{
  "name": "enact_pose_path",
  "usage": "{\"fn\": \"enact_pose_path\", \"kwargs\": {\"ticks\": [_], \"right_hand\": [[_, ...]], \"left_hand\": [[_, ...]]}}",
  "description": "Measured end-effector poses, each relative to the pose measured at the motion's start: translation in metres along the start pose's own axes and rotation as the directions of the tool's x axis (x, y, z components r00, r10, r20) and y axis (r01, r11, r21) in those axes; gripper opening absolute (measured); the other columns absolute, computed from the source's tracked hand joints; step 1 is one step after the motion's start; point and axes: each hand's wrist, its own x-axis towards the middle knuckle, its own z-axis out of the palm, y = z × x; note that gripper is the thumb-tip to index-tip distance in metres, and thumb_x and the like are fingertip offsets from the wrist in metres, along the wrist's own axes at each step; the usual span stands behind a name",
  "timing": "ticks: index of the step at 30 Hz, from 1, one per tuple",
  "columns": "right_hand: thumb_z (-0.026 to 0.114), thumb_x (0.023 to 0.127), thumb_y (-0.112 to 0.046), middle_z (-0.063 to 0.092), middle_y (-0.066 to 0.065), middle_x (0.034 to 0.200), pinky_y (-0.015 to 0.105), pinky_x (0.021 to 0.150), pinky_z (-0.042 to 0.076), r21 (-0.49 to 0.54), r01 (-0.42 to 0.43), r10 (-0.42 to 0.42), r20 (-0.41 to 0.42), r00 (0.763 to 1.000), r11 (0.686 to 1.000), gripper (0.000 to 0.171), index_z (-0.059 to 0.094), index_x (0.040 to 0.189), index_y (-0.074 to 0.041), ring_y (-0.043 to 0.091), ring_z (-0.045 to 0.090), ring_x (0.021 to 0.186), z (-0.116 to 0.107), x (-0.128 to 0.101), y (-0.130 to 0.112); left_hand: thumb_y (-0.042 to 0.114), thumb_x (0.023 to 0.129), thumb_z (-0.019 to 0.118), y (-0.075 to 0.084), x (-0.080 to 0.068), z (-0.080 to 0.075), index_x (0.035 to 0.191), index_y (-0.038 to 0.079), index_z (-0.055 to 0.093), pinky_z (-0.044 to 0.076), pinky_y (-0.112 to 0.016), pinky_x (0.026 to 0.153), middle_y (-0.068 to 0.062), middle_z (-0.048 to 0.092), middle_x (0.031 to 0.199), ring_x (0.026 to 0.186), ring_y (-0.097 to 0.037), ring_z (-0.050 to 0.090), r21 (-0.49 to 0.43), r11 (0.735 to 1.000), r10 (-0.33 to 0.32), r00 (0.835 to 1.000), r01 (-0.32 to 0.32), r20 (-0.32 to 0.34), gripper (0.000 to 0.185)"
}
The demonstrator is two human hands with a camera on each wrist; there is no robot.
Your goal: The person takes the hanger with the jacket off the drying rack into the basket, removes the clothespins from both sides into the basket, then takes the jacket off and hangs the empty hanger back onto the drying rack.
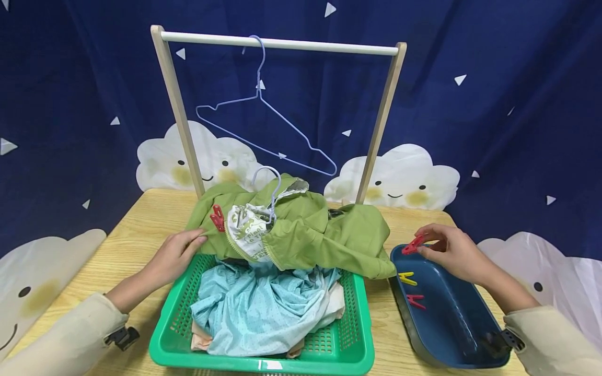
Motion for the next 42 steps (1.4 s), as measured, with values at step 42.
{"fn": "enact_pose_path", "kwargs": {"ticks": [42], "right_hand": [[0.076, 0.086, -0.009, 0.058, 0.004, 0.070, 0.027, 0.047, 0.051, -0.221, -0.325, 0.383, 0.316, 0.868, 0.919, 0.016, 0.062, 0.086, -0.002, 0.014, 0.061, 0.048, 0.034, -0.036, 0.063]], "left_hand": [[0.012, 0.104, 0.055, 0.000, -0.001, 0.000, 0.095, 0.008, 0.069, 0.052, -0.048, 0.081, -0.006, 0.067, 0.084, 0.089, -0.026, 0.067, 0.002, 1.000, -0.018, 1.000, 0.018, -0.001, 0.018]]}}
